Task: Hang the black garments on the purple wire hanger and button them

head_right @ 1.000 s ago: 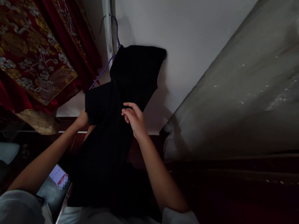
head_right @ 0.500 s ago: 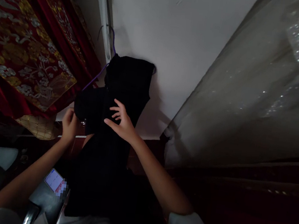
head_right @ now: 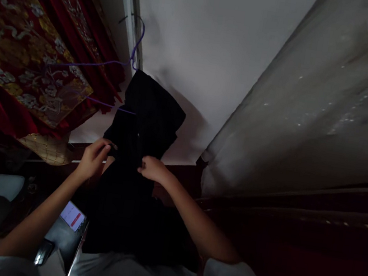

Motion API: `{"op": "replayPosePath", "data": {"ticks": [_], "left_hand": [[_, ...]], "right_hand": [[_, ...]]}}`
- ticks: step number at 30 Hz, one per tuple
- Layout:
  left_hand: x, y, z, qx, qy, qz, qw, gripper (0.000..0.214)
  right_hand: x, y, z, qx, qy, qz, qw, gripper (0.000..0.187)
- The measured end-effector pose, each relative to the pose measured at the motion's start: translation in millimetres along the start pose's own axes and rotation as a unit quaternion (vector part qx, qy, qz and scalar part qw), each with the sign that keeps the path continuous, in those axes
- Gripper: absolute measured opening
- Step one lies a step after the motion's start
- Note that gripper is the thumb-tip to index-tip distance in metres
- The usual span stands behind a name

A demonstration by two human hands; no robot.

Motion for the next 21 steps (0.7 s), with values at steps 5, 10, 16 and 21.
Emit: {"op": "replayPosePath", "data": {"ticks": [5, 10, 16, 21], "left_hand": [[8.0, 32.0, 13.8, -0.058, 0.021, -0.007, 0.998, 0.022], [20.4, 55.0, 38.9, -0.034, 0.030, -0.072, 0.996, 0.023], [24.1, 67.2, 48.3, -0.009, 0.001, -0.198, 0.980, 0.028], [31.3, 63.9, 43.0, 0.011, -0.023, -0.197, 0.980, 0.029]], "right_hand": [[15.3, -28.2, -32.6, -0.036, 0.005, -0.015, 0.999, 0.016], [1.1, -62.7, -24.9, 0.225, -0.171, 0.095, 0.954, 0.025], [29.0, -67.7, 36.3, 0.235, -0.087, 0.201, 0.947, 0.031], [52.8, -23.4, 34.5, 0.074, -0.036, 0.253, 0.964, 0.012]]}}
Point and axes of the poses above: each hand's wrist, its own z-axis towards the middle knuckle, its own y-axis out of the palm, x = y × z, the point moved 1 cm from there along z, towards the middle knuckle, and after that the axes turned 5 degrees about -y, right-handed, at the moved point
